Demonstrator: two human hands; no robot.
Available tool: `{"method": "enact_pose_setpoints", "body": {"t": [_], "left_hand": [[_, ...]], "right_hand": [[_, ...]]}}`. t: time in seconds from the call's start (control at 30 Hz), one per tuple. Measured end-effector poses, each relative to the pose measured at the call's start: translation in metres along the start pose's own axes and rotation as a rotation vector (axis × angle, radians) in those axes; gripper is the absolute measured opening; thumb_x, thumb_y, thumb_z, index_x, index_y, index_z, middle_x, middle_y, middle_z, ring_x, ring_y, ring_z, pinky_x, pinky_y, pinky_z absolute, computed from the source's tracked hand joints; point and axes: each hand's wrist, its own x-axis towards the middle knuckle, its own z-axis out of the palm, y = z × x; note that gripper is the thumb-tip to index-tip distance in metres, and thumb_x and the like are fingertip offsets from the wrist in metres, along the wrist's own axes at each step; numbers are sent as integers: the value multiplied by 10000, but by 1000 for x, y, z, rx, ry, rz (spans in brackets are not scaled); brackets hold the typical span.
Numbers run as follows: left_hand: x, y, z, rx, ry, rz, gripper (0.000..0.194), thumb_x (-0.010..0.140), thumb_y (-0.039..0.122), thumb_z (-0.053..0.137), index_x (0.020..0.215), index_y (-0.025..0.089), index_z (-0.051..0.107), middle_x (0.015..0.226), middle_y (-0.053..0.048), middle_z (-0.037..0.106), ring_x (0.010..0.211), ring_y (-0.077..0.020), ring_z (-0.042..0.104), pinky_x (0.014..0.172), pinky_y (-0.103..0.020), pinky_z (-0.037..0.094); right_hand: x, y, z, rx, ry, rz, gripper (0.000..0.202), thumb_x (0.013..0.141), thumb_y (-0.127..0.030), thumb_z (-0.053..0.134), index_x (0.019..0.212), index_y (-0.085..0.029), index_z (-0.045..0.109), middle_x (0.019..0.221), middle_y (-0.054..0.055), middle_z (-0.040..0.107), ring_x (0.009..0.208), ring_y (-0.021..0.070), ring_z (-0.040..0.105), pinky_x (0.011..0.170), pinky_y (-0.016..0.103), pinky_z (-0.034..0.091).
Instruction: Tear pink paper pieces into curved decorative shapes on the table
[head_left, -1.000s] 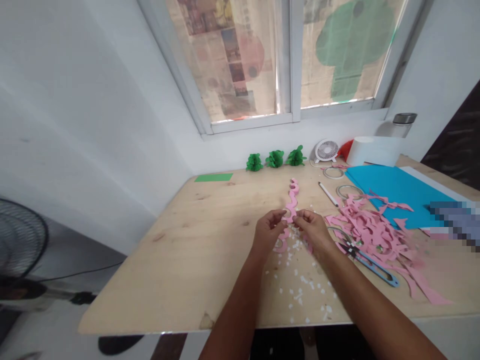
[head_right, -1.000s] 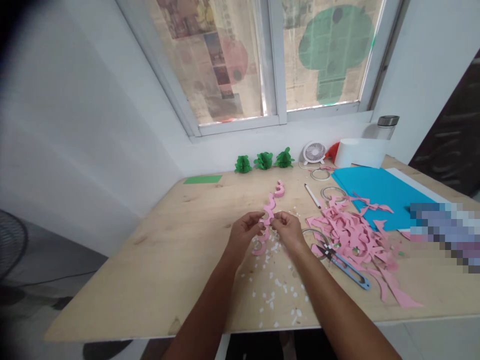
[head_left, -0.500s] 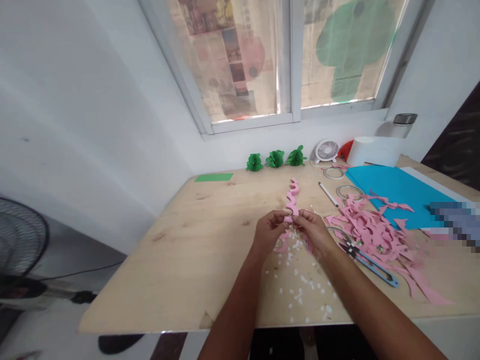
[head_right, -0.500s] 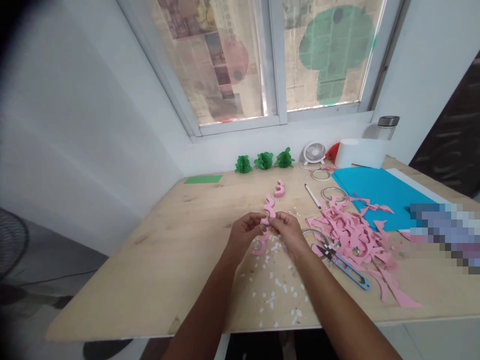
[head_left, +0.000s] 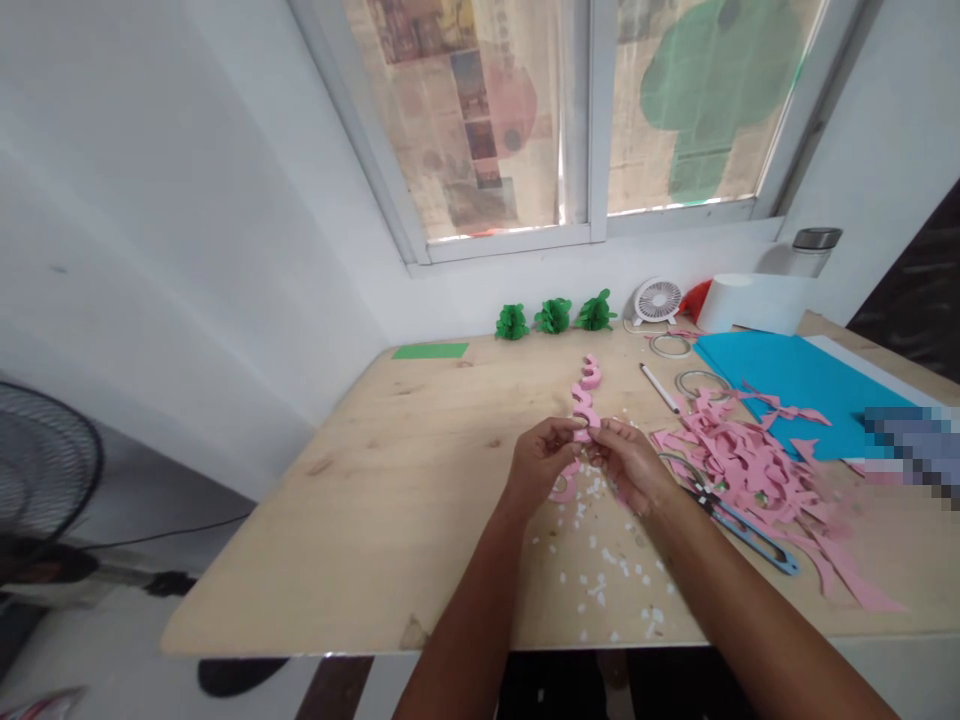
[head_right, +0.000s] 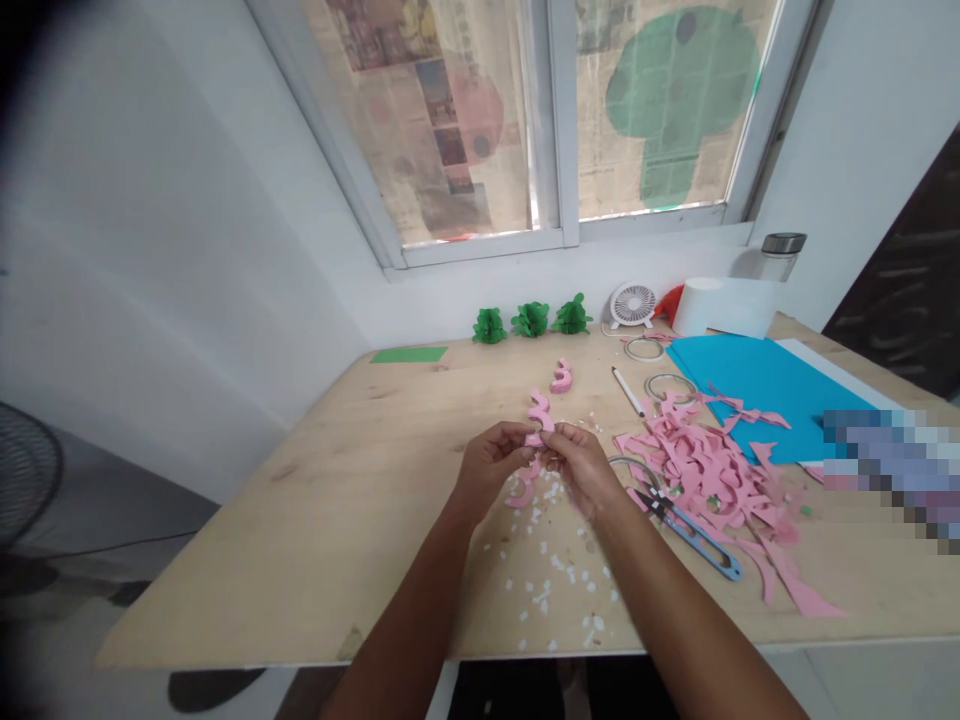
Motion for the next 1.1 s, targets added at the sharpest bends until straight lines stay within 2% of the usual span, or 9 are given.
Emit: {"method": "enact_pose_setpoints", "body": {"t": [0.17,0.27,0.37,0.47,0.6,0.87,0.97,1.1], "left_hand": [[1,-2,0,0,7,6,287,632,271,680,888,153,630,711,-13,630,671,-123,567,625,-231,434],[1,-2,0,117,25,31,273,653,248,648,910,160,627,716,-13,618,657,-121,555,614,-231,433],[0,0,0,313,123,152,266,676,220,613,940,185,626,771,-24,612,699,-132,551,634,-242,441],[-2,1,2,495,222,314,157,712,220,581,854,198,644,806,-49,613,785,-164,548,693,-274,438],[-3,-4,4,663,244,430,109,744,219,557,776,209,661,789,-68,614,824,-194,537,764,-321,419],[-1,-12,5,725,259,428,124,762,234,556,798,206,670,775,-78,627,811,-204,542,781,-336,404],[-1,-12,6,678,287,394,101,741,213,573,773,207,669,746,-68,628,809,-203,548,767,-331,410],[0,-13,7,617,339,330,85,706,190,598,742,203,674,725,-55,634,775,-185,564,715,-301,423]], "right_hand": [[1,2,-1,-8,-17,2,250,616,-354,712,601,-169,544,566,-20,556,501,84,451,512,221,323],[2,4,-1,-61,18,-39,244,624,-348,704,596,-168,542,537,-28,532,489,83,430,497,217,298],[3,7,-1,-150,89,-112,272,637,-366,687,565,-175,507,496,-46,485,463,81,389,477,218,270],[5,9,-3,-265,151,-189,283,651,-387,667,567,-179,494,509,-48,487,471,86,391,479,218,268],[7,12,-6,-381,180,-247,277,660,-427,639,608,-182,522,542,-39,498,488,99,401,482,224,278],[10,16,-9,-530,178,-330,272,689,-406,600,578,-182,494,543,-44,406,504,94,343,487,225,267],[8,16,-6,-585,184,-366,293,704,-411,582,563,-185,461,527,-51,345,498,92,309,480,227,251],[5,13,-2,-635,184,-388,293,718,-402,569,560,-186,451,525,-51,333,500,94,315,478,227,254]]}}
